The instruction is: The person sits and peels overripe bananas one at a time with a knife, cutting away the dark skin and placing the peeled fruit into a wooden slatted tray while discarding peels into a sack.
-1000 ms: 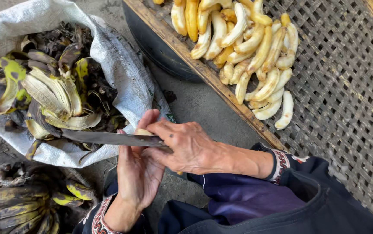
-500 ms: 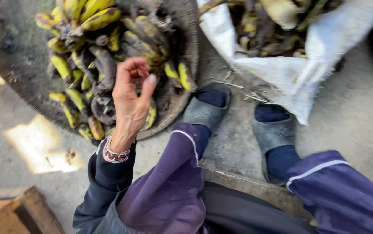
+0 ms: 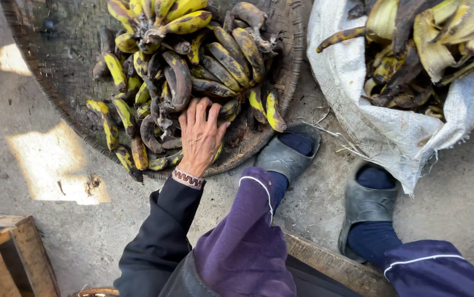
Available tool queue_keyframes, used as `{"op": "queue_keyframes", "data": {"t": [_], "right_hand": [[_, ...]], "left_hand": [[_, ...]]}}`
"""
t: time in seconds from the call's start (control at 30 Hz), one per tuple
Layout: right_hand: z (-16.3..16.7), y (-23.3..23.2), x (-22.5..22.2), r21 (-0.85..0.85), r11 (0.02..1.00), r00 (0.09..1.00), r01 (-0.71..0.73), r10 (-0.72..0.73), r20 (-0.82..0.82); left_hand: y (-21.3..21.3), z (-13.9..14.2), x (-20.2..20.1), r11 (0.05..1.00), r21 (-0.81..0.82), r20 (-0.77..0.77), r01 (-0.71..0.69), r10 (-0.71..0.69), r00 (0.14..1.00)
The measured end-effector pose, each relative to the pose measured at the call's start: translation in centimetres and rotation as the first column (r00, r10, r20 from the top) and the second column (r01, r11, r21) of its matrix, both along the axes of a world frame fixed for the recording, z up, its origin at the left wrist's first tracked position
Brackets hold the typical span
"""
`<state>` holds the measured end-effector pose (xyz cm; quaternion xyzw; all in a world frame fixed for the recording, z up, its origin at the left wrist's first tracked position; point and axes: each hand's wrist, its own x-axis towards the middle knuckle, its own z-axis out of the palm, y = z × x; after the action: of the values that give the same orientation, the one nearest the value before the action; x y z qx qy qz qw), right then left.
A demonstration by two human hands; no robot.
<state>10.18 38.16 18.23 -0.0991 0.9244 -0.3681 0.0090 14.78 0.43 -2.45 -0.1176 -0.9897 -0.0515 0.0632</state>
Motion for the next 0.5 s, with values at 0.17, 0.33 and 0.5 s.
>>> {"op": "queue_keyframes", "data": {"t": [0.17, 0.33, 0.5], "right_hand": [[0.7, -2.7, -2.5, -0.039, 0.989, 0.986, -0.14, 0.143, 0.09], [-3.4, -5.4, -1.7, -0.103, 0.968, 0.855, -0.228, 0.25, 0.455], [-9.1, -7.9, -0.2, -0.406, 0.913, 0.632, 0.037, 0.294, 0.717]], "left_hand": [[0.6, 0.2, -0.4, 0.996, 0.065, 0.186, -0.066, 0.053, 0.981], [1.1, 0.0, 0.3, 0.725, 0.447, 0.692, -0.524, 0.092, 0.716], [1.8, 1.4, 1.7, 0.447, 0.738, 0.627, -0.505, -0.177, 0.759]]}}
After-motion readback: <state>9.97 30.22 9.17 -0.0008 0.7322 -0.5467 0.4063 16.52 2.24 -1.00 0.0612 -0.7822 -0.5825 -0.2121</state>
